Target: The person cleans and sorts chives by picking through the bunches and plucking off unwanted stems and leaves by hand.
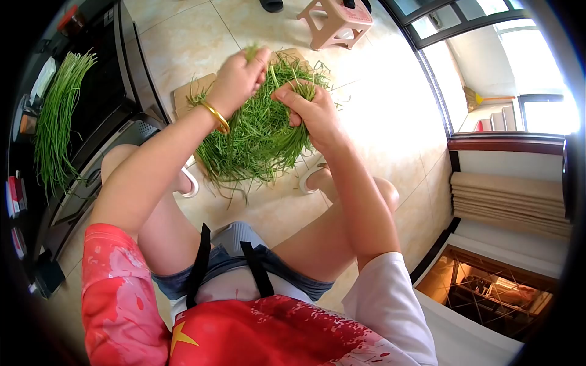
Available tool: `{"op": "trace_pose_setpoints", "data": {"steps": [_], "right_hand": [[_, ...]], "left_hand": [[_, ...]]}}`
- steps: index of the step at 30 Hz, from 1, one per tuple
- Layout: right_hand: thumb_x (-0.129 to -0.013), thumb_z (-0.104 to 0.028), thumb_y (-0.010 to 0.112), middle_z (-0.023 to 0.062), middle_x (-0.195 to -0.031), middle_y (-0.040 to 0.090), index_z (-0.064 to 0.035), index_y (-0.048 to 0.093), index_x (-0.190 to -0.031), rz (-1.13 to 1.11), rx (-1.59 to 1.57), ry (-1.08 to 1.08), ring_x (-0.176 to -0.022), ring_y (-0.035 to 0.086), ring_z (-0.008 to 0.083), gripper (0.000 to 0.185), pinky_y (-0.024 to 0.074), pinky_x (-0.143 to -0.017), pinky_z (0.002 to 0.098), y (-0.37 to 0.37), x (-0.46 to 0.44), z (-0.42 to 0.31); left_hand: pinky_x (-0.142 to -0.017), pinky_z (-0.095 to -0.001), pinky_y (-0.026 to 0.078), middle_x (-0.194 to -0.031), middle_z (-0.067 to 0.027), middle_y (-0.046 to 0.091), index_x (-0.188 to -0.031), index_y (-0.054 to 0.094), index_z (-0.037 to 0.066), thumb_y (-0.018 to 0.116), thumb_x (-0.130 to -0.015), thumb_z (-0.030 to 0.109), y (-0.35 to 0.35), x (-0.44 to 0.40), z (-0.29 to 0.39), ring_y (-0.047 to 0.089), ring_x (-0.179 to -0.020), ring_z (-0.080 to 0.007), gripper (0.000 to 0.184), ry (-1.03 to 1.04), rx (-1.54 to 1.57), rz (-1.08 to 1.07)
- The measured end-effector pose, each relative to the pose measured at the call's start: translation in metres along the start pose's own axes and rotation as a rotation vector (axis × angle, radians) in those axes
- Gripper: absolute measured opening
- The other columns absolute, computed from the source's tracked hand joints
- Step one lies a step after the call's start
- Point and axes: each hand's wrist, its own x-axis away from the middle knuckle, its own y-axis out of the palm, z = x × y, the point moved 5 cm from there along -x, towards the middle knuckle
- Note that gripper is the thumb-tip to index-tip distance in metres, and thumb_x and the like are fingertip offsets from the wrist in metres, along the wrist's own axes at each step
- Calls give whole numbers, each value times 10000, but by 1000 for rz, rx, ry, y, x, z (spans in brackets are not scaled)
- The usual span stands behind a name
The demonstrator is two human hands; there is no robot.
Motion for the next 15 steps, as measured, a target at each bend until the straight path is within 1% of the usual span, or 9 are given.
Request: {"op": "trace_pose_setpoints", "data": {"steps": [2, 3, 5, 6, 7, 9, 11, 13, 15], "right_hand": [[-853, -199, 649, -32, -593, 513, -26, 648, -908, -18, -32, 7, -488, 403, 42, 181, 339, -469, 201, 1, 3, -2], [-854, -197, 647, -34, -597, 508, -28, 647, -907, 29, -28, 19, -496, 409, 41, 177, 339, -472, 203, -1, 5, -4], [-855, -196, 645, -35, -601, 504, -30, 647, -907, 83, -25, 33, -505, 415, 40, 173, 340, -475, 205, -6, 6, -3], [-856, -195, 644, -34, -606, 507, -28, 647, -907, 74, -15, 15, -507, 418, 41, 174, 344, -481, 203, -8, 5, -1], [-856, -193, 643, -33, -612, 509, -27, 646, -906, 62, -6, -2, -509, 422, 42, 174, 348, -486, 201, -9, 4, 0], [-855, -196, 644, -31, -615, 515, -23, 646, -910, 63, 4, 7, -512, 426, 43, 181, 352, -490, 202, -9, 2, 3], [-855, -198, 646, -28, -618, 520, -20, 646, -913, 65, 16, 12, -514, 429, 44, 187, 357, -493, 202, -8, 3, 3], [-858, -193, 641, -27, -614, 518, -14, 646, -915, 17, -41, 0, -516, 431, 47, 188, 356, -494, 205, -1, 3, 1], [-861, -199, 642, -27, -602, 509, -14, 645, -913, 5, -80, 17, -517, 433, 50, 192, 356, -493, 208, 2, 9, 1]], "left_hand": [[-422, -198, 334, -677, 25, 509, -827, 538, 54, 534, -933, 426, -18, -11, -8, 394, -477, -31, 387, -90, 121, 53], [-422, -198, 334, -677, 25, 509, -827, 538, 54, 534, -933, 426, -17, -7, -3, 394, -477, -31, 387, -91, 122, 54], [-410, -199, 315, -644, 30, 498, -811, 549, 60, 552, -922, 438, 3, 8, 12, 372, -458, -31, 394, -110, 188, -127], [-406, -202, 301, -609, 40, 468, -819, 566, 61, 585, -912, 405, 10, 13, 8, 361, -456, -27, 357, -183, 197, -129], [-406, -202, 301, -609, 40, 468, -819, 566, 61, 585, -912, 405, 14, 17, 8, 361, -456, -27, 357, -186, 197, -131], [-410, -204, 296, -598, 51, 441, -852, 588, 60, 620, -899, 358, 23, 24, 12, 357, -461, -28, 303, -152, 160, -255], [-425, -198, 295, -590, 59, 424, -885, 605, 68, 633, -894, 318, 20, 20, 11, 346, -462, -30, 251, -159, 197, -236], [-457, -189, 275, -576, 68, 383, -951, 575, 62, 592, -916, 367, 5, 10, 12, 323, -467, -36, 307, -127, 297, -56], [-469, -184, 273, -544, 76, 340, -918, 562, 47, 557, -928, 410, -16, -4, 9, 309, -464, -44, 362, -116, 304, 13]]}}
